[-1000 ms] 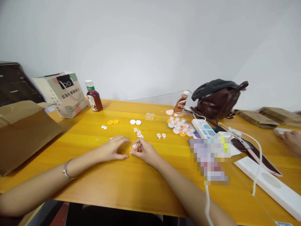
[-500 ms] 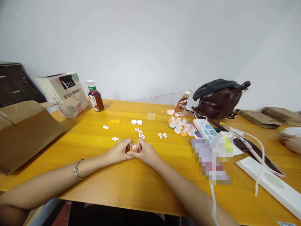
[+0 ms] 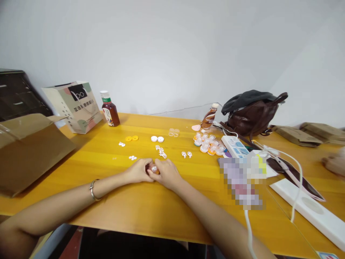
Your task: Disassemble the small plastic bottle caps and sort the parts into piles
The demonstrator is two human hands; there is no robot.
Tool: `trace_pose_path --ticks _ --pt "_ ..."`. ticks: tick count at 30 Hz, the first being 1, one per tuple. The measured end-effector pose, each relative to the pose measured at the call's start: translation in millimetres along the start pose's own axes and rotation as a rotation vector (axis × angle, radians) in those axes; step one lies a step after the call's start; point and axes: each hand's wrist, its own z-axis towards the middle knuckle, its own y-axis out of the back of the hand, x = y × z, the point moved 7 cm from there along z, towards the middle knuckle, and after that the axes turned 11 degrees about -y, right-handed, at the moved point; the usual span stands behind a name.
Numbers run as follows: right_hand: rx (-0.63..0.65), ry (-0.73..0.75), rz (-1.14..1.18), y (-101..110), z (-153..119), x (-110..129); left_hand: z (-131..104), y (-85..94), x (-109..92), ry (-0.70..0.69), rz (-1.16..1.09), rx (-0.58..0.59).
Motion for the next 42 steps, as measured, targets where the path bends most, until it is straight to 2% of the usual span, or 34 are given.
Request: trace_pose_path --ticks 3,8,12,16,25,29,33,35,38,42 --pt "0.022 0.080 -0.022 4 -1 5 1 0.7 -1 -0.015 -0.006 0.026" --pt "0.113 0.109 0.040 10 -7 6 -1 1.5 -1 -0.028 0.026 0.077" --pt "0.101 0.001 0.147 13 -9 -10 -3 0.6 -5 -0.069 -0.003 0.103" --pt "0.076 -0.104 0.186 6 -6 -23 -4 1.8 -7 -0.090 0.046 0.115" --pt "-0.043 -0.197 0.248 -5 -4 -18 -3 1.6 -7 -0.111 0.113 0.126" --pt "-0.028 -0.133 0.258 -2 -5 -14 -3 2.1 -8 -0.104 0.105 0.136" --pt "0.016 0.054 0.264 8 -10 -7 -5 2.5 -10 -0.105 0.079 0.147" --pt "-0.003 0.115 0.284 15 -12 -8 -6 2.9 -12 -0.110 0.057 0.140" --pt "-0.066 0.076 0.291 20 -10 -14 -6 2.3 -12 -0.107 0.029 0.153" --pt "-0.087 -0.035 0.203 13 -6 -17 -5 2.7 -9 -0.109 0.049 0.169"
